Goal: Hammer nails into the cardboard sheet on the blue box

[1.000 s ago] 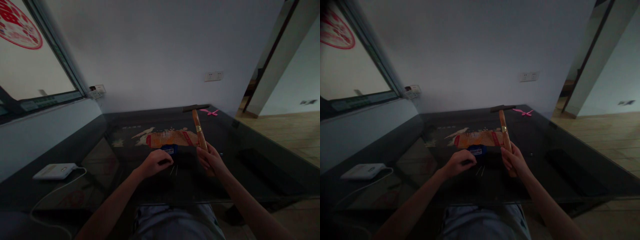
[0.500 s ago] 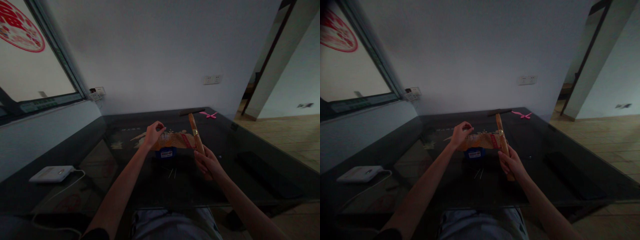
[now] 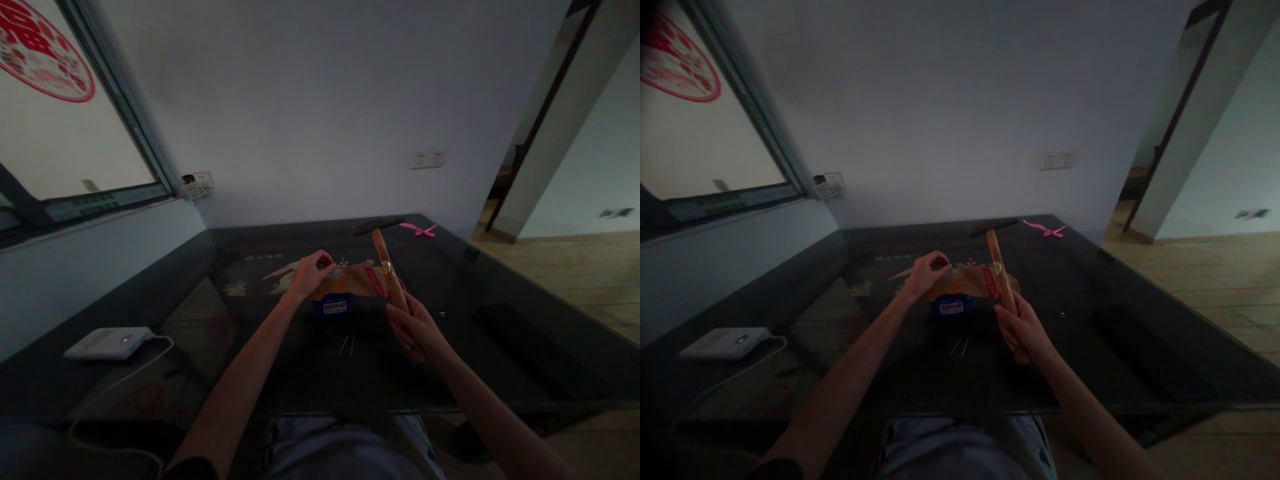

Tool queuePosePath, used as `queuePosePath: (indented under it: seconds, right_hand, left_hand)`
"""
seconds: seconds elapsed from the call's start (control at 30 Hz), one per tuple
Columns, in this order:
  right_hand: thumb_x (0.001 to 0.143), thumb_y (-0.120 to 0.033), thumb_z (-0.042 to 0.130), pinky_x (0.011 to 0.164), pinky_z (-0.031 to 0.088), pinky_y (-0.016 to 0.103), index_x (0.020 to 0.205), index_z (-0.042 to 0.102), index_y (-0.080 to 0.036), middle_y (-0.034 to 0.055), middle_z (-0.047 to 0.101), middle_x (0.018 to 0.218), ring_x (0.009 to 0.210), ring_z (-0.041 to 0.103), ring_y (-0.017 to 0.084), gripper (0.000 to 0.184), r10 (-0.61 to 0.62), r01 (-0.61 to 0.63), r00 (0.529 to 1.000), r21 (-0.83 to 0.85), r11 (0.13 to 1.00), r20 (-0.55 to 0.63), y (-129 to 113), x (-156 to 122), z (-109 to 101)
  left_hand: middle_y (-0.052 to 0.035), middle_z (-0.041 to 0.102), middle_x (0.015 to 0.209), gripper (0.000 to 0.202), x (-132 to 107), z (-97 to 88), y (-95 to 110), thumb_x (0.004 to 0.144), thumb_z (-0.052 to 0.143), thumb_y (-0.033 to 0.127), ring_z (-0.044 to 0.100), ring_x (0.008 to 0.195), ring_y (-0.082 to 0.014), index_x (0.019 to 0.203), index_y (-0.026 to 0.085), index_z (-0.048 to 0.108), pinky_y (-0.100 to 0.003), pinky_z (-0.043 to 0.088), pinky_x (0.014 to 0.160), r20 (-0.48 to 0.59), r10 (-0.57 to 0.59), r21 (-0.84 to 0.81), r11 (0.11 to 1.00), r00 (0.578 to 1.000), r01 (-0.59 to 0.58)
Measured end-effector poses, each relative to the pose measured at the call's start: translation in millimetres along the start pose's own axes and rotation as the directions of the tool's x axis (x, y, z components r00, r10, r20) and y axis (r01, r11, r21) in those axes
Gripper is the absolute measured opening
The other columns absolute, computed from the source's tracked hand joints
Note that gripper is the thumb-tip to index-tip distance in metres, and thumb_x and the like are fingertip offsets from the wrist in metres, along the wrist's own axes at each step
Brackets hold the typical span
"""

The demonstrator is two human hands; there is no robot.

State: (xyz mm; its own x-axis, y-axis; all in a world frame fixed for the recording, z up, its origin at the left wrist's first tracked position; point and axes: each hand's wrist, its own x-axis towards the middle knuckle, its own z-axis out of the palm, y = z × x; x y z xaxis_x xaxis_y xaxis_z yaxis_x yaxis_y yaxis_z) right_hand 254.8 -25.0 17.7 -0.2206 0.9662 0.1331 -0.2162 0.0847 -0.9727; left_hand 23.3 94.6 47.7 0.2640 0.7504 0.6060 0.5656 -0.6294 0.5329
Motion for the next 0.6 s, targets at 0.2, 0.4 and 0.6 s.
queuePosePath:
  seconds: [0.2,0.4,0.6]
  right_hand:
    - [0.075,-0.038,0.060,0.024,0.026,0.014,0.091,0.042,-0.021,-0.0136,0.036,0.044,0.026,0.025,0.002,0.029,0.002,-0.003,1.000,-0.041,0.999,-0.029,0,0,3]
    - [0.080,-0.037,0.055,0.025,0.028,0.014,0.098,0.042,-0.020,-0.0125,0.038,0.044,0.026,0.029,0.003,0.028,-0.017,0.022,1.000,-0.265,0.964,0.023,-17,3,-3]
    - [0.078,-0.039,0.057,0.024,0.027,0.014,0.098,0.047,-0.019,-0.0104,0.040,0.048,0.028,0.035,0.004,0.029,0.043,0.005,0.996,-0.527,0.850,0.079,-64,-2,-7]
  left_hand:
    - [-0.0006,0.061,0.075,0.007,-2,2.1,-4,0.075,0.057,0.021,0.057,0.069,-0.0117,0.079,0.015,0.058,-0.023,0.045,0.066,0.042,0.010,-0.037,0.999,0.999,-0.008]
    - [-0.0017,0.062,0.075,0.009,-1,1.8,-6,0.074,0.058,0.022,0.058,0.070,-0.0130,0.078,0.015,0.059,-0.025,0.045,0.066,0.058,-0.018,-0.069,0.997,0.998,0.022]
    - [-0.0024,0.064,0.074,0.009,0,0.0,-3,0.073,0.060,0.022,0.059,0.070,-0.0145,0.077,0.014,0.062,-0.025,0.046,0.066,0.090,-0.077,-0.077,0.994,0.993,0.084]
